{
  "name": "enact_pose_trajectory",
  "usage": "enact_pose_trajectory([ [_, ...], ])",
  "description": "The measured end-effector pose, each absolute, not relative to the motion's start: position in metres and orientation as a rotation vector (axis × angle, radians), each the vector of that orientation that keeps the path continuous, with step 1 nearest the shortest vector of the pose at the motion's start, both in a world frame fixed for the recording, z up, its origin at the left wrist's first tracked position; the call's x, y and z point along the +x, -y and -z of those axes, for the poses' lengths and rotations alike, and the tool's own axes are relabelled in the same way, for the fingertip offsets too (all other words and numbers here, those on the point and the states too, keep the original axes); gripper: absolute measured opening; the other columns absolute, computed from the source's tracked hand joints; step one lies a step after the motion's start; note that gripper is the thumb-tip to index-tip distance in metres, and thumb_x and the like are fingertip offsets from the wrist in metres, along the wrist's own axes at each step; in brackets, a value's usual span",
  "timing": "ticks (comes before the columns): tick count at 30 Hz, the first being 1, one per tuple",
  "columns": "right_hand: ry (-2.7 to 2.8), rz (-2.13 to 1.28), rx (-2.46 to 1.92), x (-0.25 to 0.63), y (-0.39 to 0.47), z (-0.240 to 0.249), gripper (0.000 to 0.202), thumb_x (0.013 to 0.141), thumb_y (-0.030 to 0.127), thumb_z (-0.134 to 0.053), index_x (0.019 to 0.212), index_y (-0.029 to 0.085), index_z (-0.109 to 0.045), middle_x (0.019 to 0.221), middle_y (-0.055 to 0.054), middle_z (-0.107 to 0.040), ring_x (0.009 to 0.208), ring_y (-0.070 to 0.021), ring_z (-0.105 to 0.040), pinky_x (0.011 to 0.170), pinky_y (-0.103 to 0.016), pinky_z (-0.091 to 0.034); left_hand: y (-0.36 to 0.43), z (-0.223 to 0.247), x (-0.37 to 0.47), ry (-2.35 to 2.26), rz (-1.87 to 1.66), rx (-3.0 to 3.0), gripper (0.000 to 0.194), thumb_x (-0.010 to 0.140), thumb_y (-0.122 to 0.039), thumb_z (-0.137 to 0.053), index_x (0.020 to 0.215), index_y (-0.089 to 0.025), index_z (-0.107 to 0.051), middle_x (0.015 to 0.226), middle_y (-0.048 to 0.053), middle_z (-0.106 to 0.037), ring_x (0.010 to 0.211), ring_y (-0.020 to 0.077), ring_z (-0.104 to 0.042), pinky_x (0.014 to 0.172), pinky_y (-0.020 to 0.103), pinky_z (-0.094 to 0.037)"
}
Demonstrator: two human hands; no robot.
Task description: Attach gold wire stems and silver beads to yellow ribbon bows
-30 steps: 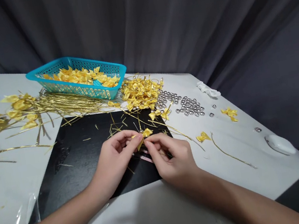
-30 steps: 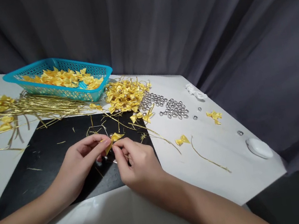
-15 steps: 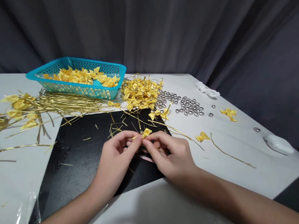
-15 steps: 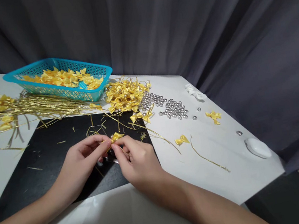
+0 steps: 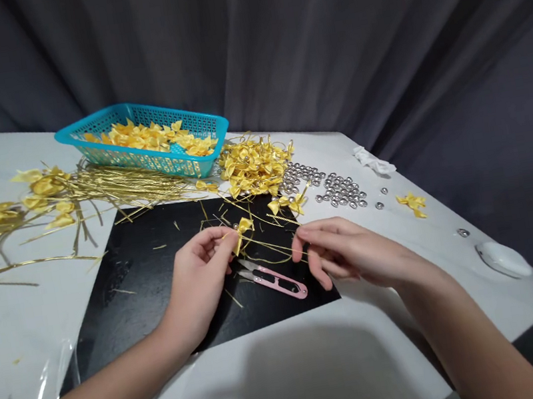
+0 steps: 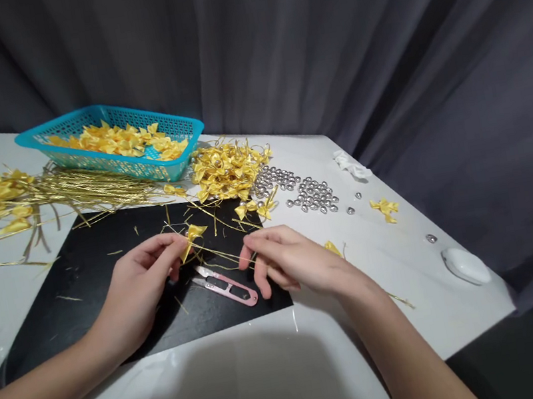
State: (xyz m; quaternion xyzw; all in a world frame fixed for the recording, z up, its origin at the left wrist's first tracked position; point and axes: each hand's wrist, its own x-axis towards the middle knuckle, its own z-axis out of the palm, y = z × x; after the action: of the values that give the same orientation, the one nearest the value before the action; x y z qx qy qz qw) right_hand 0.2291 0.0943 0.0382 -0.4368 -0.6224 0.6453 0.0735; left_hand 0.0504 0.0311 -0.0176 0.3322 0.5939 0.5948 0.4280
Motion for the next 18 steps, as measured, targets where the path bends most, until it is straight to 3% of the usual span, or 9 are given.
enact_pose_trajectory([
  [6,2.106,-1.423,-1.544,0.231,-0.094,-0.033,0.015,0.082,0.025,-0.055,0.088,0.013,-0.061,0.066,-0.004,-0.065,0.036,-0.0050,-0.043,0.038,-0.018,-0.034,-0.029,0.016,0.051,-1.461,-1.420,0.920,0.018,0.072,-0.034,-0.066,0.072,-0.015,-0.064,0.060,-0.004,-0.053,0.052,0.0067,-0.041,0.046,0.017,-0.033],
  [10,2.360,-0.830,-1.306,0.235,-0.096,-0.031,0.012,0.079,0.022,-0.059,0.074,0.015,-0.067,0.066,-0.004,-0.062,0.058,-0.0118,-0.055,0.053,-0.023,-0.041,-0.030,0.015,0.051,-1.448,-1.362,0.960,0.020,0.073,-0.035,-0.065,0.074,-0.015,-0.063,0.062,-0.004,-0.053,0.052,0.0067,-0.040,0.046,0.017,-0.032],
  [14,2.446,-0.292,-0.978,0.240,-0.100,-0.042,0.009,0.079,0.023,-0.060,0.073,0.018,-0.066,0.093,-0.006,-0.062,0.092,-0.0194,-0.054,0.079,-0.033,-0.042,-0.030,0.013,0.051,-1.440,-1.285,1.058,0.020,0.075,-0.034,-0.061,0.074,-0.014,-0.061,0.063,-0.003,-0.052,0.055,0.0076,-0.041,0.049,0.018,-0.033],
  [16,2.375,-0.325,-0.949,0.240,-0.100,-0.051,0.009,0.079,0.024,-0.062,0.072,0.018,-0.063,0.097,-0.006,-0.062,0.098,-0.0204,-0.052,0.087,-0.037,-0.039,-0.028,0.012,0.052,-1.432,-1.245,1.133,0.019,0.077,-0.033,-0.059,0.074,-0.014,-0.060,0.064,-0.002,-0.053,0.057,0.0088,-0.044,0.051,0.020,-0.033],
  [18,2.272,-0.655,-0.986,0.238,-0.098,-0.059,0.013,0.080,0.027,-0.061,0.072,0.017,-0.060,0.092,-0.005,-0.064,0.093,-0.0177,-0.056,0.086,-0.034,-0.041,-0.027,0.013,0.052,-1.433,-1.212,1.195,0.019,0.078,-0.033,-0.057,0.075,-0.014,-0.059,0.065,-0.002,-0.053,0.059,0.0098,-0.045,0.052,0.021,-0.034],
])
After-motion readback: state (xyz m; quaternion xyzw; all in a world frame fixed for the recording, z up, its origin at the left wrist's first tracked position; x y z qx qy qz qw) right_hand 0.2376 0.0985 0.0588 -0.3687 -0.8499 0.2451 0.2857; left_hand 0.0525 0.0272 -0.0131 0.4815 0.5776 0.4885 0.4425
